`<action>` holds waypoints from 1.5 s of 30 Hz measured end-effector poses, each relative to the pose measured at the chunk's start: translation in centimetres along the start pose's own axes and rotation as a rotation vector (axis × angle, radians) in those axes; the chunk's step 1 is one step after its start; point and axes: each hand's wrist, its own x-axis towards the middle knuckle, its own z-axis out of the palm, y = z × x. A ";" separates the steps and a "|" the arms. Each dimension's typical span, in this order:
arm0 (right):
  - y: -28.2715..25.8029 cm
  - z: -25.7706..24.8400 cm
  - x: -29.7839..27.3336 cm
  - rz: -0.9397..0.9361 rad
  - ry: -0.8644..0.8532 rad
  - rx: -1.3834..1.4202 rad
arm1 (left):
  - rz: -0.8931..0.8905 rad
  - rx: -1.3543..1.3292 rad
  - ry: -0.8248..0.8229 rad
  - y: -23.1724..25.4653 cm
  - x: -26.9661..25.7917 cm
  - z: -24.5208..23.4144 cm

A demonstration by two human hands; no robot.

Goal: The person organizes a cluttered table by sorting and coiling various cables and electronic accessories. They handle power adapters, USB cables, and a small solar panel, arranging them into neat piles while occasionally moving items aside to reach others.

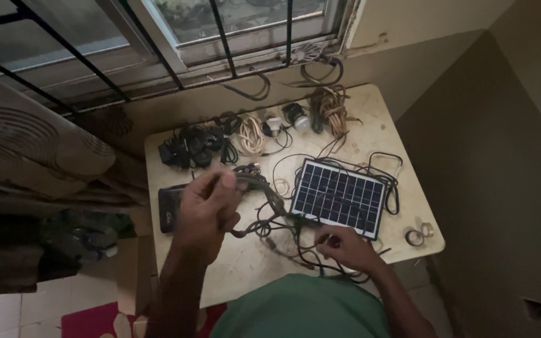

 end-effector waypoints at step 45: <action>-27.2 -10.2 -5.1 -0.595 0.510 0.764 | -0.619 -0.159 0.367 -25.5 1.0 -12.2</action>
